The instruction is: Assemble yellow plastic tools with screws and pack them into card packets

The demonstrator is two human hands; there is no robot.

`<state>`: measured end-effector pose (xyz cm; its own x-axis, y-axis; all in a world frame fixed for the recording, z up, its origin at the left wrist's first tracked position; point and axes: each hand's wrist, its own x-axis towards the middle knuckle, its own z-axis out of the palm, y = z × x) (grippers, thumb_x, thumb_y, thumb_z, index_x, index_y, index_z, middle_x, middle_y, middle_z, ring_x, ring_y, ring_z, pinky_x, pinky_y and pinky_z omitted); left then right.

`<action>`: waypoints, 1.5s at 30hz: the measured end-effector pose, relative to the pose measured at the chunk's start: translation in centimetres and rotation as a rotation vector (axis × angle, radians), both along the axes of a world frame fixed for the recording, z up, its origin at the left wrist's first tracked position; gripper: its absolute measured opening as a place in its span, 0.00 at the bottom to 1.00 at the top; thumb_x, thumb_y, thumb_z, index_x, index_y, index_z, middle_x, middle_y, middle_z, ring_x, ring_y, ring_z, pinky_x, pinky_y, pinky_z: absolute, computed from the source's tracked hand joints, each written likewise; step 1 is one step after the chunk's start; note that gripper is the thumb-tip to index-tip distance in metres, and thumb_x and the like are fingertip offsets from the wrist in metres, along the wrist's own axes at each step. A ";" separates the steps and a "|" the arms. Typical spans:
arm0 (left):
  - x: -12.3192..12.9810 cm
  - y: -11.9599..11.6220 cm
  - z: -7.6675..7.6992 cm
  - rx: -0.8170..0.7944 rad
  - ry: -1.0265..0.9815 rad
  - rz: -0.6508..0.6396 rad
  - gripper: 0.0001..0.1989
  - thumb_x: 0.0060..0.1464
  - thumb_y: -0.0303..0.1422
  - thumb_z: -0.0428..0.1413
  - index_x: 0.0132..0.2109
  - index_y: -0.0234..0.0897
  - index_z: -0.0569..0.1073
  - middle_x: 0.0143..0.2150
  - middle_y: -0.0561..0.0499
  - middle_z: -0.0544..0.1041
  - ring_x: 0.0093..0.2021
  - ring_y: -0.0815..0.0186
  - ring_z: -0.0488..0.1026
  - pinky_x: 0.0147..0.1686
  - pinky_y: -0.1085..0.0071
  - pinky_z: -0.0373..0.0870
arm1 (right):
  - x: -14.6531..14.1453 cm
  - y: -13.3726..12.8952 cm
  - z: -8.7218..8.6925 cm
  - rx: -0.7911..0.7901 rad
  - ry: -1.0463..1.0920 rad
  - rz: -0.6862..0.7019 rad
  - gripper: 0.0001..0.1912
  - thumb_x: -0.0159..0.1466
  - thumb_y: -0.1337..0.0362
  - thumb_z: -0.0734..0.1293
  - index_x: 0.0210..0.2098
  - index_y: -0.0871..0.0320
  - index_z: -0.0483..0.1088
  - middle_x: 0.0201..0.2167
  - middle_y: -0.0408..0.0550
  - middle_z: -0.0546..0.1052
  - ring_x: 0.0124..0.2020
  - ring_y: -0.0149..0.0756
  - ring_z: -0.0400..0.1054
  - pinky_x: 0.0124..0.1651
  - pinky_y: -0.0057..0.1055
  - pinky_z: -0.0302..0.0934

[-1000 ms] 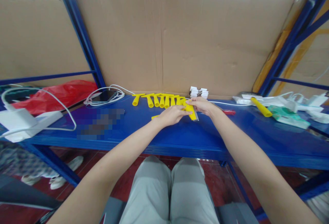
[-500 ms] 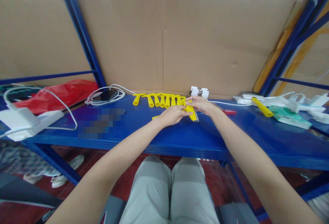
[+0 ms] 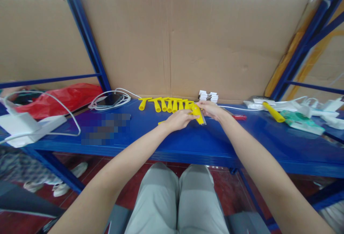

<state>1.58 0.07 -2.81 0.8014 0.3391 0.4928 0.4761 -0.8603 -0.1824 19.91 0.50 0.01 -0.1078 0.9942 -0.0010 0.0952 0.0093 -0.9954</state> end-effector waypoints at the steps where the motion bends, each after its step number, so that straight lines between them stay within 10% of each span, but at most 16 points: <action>1: 0.0 0.1 0.0 0.000 -0.002 0.004 0.18 0.60 0.24 0.48 0.52 0.41 0.76 0.46 0.44 0.78 0.45 0.63 0.76 0.46 0.65 0.73 | 0.1 0.0 0.0 -0.018 0.009 0.020 0.09 0.66 0.73 0.61 0.31 0.59 0.70 0.26 0.46 0.78 0.24 0.28 0.69 0.31 0.25 0.65; 45: -0.4 0.4 -0.1 -0.133 -0.112 0.013 0.17 0.60 0.28 0.51 0.53 0.46 0.75 0.56 0.44 0.74 0.52 0.59 0.75 0.50 0.56 0.71 | -0.9 -0.3 0.0 -0.009 -0.002 -0.005 0.08 0.60 0.76 0.62 0.27 0.61 0.69 0.15 0.41 0.71 0.16 0.26 0.62 0.21 0.22 0.58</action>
<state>1.14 0.47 -2.94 0.7390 0.4170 0.5291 0.4980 -0.8671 -0.0122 19.06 0.23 0.06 -0.1029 0.9946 -0.0104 0.0968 -0.0004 -0.9953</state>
